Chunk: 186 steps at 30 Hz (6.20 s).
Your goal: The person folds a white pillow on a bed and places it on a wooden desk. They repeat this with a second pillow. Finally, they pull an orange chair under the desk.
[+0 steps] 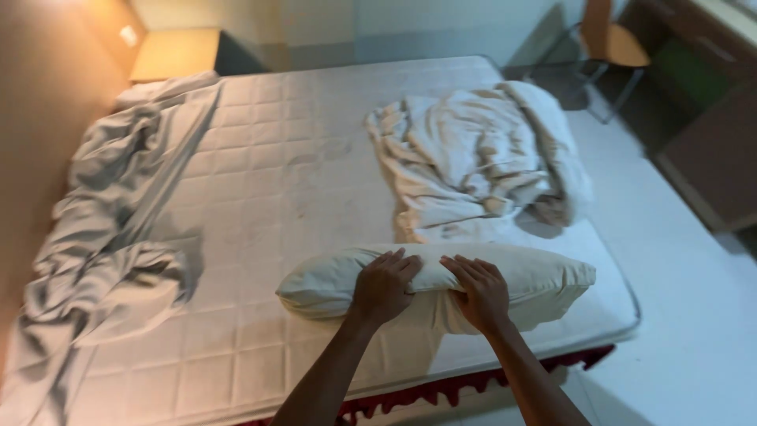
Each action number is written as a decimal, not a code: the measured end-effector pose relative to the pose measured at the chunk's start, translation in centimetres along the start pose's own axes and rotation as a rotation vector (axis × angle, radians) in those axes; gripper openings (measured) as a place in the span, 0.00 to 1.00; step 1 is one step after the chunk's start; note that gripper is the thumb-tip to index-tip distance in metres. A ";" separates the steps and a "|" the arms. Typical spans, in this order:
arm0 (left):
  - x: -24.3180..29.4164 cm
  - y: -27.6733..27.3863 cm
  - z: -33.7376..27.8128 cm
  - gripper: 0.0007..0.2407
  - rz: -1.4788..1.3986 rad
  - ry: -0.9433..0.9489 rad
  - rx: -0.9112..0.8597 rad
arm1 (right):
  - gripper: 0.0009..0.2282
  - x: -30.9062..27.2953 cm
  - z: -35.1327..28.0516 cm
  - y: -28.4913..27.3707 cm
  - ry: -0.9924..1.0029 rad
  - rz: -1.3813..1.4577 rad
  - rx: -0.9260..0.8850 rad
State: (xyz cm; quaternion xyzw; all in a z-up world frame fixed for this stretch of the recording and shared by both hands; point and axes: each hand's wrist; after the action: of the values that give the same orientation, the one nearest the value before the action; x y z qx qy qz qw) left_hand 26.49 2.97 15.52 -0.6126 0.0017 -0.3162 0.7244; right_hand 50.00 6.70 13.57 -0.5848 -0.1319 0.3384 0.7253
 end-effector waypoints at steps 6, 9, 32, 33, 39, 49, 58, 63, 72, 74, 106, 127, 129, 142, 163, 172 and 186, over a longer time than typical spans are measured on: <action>8.0 3.5 6.1 0.21 -0.030 0.188 0.010 | 0.26 6.0 -6.8 -6.5 0.109 -0.117 0.050; 12.0 6.2 8.4 0.20 -0.024 0.271 0.037 | 0.28 8.7 -10.8 -8.7 0.167 -0.166 0.074; 26.4 14.1 27.2 0.17 -0.143 0.681 -0.143 | 0.22 23.1 -21.3 -17.1 0.664 -0.360 0.144; 26.9 14.2 28.1 0.17 -0.145 0.693 -0.156 | 0.22 23.6 -21.4 -17.4 0.674 -0.364 0.143; 29.4 15.4 32.0 0.20 -0.169 0.774 -0.213 | 0.24 26.4 -22.5 -18.0 0.752 -0.394 0.180; 34.8 21.3 38.9 0.18 -0.187 0.851 -0.207 | 0.21 33.9 -25.7 -19.6 0.894 -0.367 0.174; 43.8 26.8 46.9 0.13 -0.217 0.830 -0.184 | 0.21 45.9 -30.5 -23.9 0.857 -0.275 0.195; 47.7 29.9 50.6 0.14 -0.127 0.743 -0.192 | 0.22 51.7 -32.1 -26.4 0.793 -0.248 0.189; 52.6 31.5 55.9 0.17 -0.129 0.619 -0.285 | 0.21 61.1 -33.7 -28.1 0.786 -0.251 0.149; 53.0 32.8 57.3 0.17 -0.132 0.609 -0.284 | 0.21 63.0 -33.6 -28.3 0.784 -0.247 0.147; 52.9 45.5 94.8 0.21 -0.062 0.508 -0.019 | 0.23 103.3 -17.6 -33.0 0.508 -0.273 0.233; 50.4 52.4 120.6 0.21 -0.023 0.400 0.073 | 0.26 129.4 -3.8 -35.8 0.358 -0.203 0.196; 50.1 53.0 123.5 0.22 -0.054 0.405 0.114 | 0.26 131.9 -2.2 -36.5 0.334 -0.220 0.189; 49.2 57.2 145.1 0.22 -0.176 0.421 0.127 | 0.25 151.3 7.6 -40.0 0.330 -0.311 0.163; 47.1 63.4 176.5 0.21 -0.108 0.444 0.127 | 0.23 178.4 21.5 -42.5 0.425 -0.280 0.206; 44.1 67.5 185.6 0.22 -0.098 0.275 0.056 | 0.18 188.2 28.1 -40.9 0.363 -0.152 0.137; 39.0 68.8 197.6 0.16 -0.058 0.237 0.048 | 0.13 197.0 38.2 -40.3 0.401 -0.165 0.047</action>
State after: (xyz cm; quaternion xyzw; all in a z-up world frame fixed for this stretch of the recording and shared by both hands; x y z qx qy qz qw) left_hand 166.12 163.61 18.74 -0.5529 0.0621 -0.4072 0.7243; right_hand 186.12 159.31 21.87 -0.6105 -0.0245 0.1578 0.7758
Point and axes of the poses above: each hand's wrist, its own z-axis towards the middle knuckle, its own y-axis out of the palm, x = y × z, and after that the axes turned 15 degrees about -x, right-handed
